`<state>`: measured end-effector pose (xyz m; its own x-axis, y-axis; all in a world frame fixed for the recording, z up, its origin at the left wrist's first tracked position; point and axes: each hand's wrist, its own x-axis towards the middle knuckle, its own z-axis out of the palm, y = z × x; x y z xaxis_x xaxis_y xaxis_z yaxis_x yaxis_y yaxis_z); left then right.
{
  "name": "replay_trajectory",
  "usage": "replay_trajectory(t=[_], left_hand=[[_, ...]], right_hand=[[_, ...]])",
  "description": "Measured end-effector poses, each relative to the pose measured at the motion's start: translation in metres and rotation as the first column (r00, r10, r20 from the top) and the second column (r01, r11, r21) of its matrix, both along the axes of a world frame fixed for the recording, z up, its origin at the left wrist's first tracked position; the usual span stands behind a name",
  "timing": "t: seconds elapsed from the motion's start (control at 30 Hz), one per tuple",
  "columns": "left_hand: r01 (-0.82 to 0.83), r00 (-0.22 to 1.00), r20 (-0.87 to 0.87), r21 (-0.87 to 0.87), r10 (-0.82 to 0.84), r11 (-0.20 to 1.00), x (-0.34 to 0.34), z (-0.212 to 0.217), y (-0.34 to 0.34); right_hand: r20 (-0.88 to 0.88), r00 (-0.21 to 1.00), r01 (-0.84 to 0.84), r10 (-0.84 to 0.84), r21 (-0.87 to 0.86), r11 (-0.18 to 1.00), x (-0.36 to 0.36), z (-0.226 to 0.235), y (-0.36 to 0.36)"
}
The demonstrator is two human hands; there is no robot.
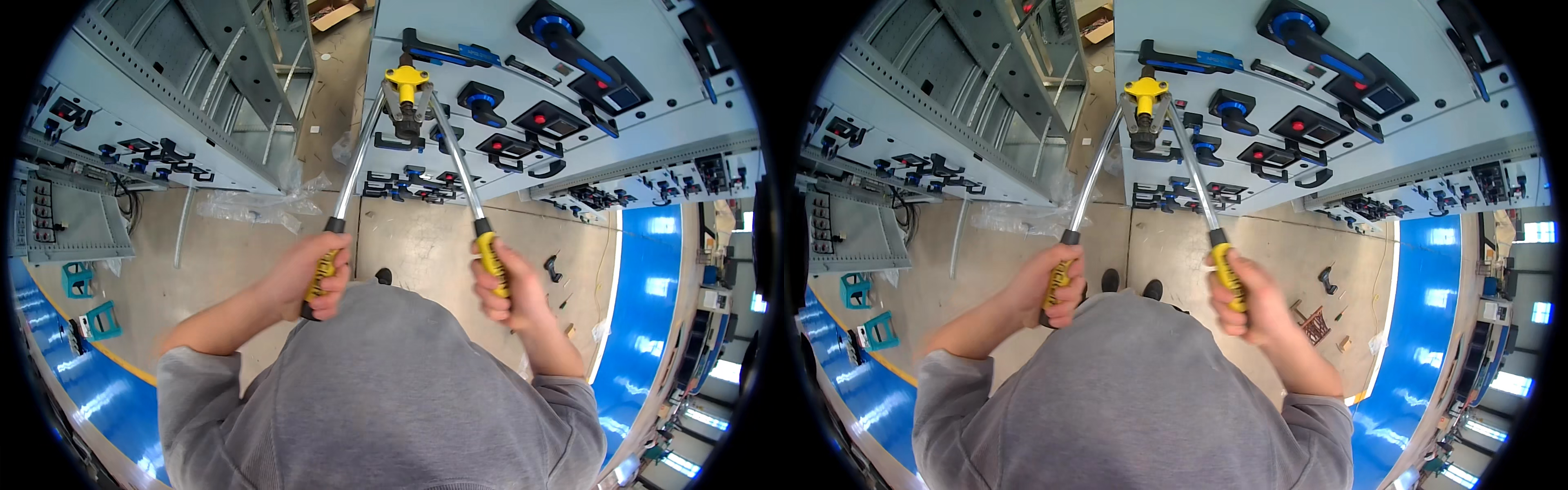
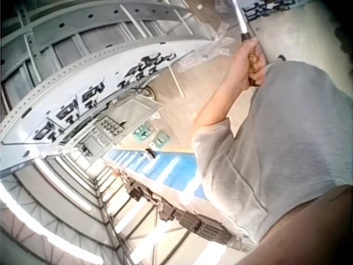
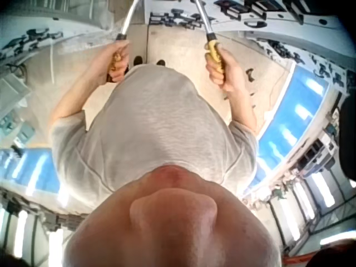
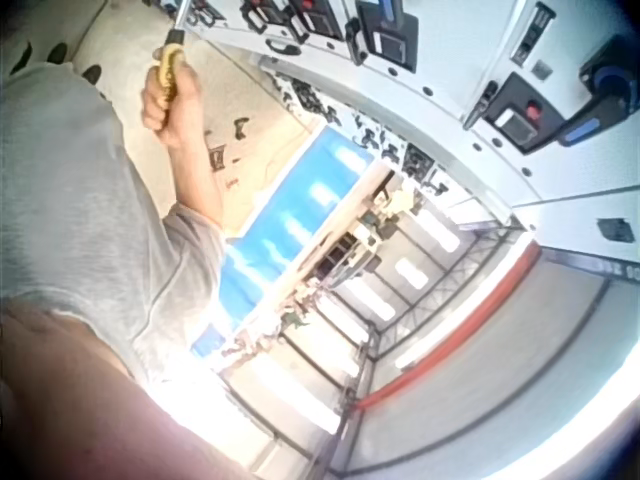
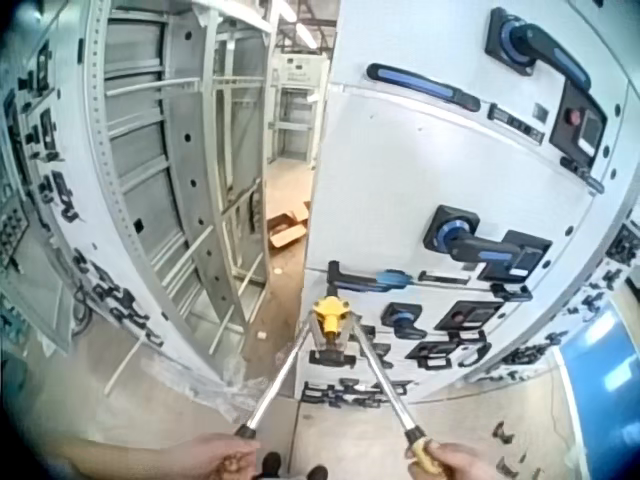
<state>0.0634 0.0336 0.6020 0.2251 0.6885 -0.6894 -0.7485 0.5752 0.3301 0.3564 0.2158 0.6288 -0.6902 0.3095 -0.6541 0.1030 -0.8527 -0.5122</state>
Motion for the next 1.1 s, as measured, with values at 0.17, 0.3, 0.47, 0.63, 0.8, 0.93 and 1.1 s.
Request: replay_trajectory(t=[0.17, 0.3, 0.47, 0.63, 0.8, 0.93, 1.1], left_hand=[[-0.256, 0.965, -0.007, 0.149, 0.26, 0.955, 0.073, 0.04, 0.03], [-0.138, 0.982, -0.116, 0.117, 0.151, 0.984, 0.043, 0.026, 0.016], [0.094, 0.959, -0.271, 0.041, -0.079, 0.995, -0.033, 0.028, -0.011], [0.234, 0.934, -0.291, 0.055, -0.209, 0.971, -0.169, 0.01, -0.022], [0.417, 0.843, -0.428, 0.141, -0.324, 0.898, -0.235, 0.019, 0.007], [0.446, 0.781, -0.527, 0.097, -0.334, 0.89, -0.231, 0.019, 0.012], [0.361, 0.829, -0.49, 0.101, -0.269, 0.927, -0.132, 0.012, -0.013]], right_hand=[[-0.115, 0.977, 0.157, -0.178, -0.173, 0.972, -0.07, -0.008, -0.085], [-0.113, 0.985, 0.125, -0.13, -0.049, 0.991, -0.074, -0.004, -0.091], [0.056, 0.998, -0.01, 0.005, 0.089, 0.996, -0.04, -0.001, -0.054], [0.263, 0.933, -0.345, 0.245, 0.462, 0.817, 0.034, 0.027, 0.075], [0.291, 0.907, -0.414, 0.306, 0.478, 0.775, 0.045, 0.035, 0.187], [0.276, 0.901, -0.427, 0.334, 0.444, 0.787, 0.049, 0.016, 0.205], [0.155, 0.933, -0.349, 0.325, 0.164, 0.923, 0.031, 0.007, 0.094]])
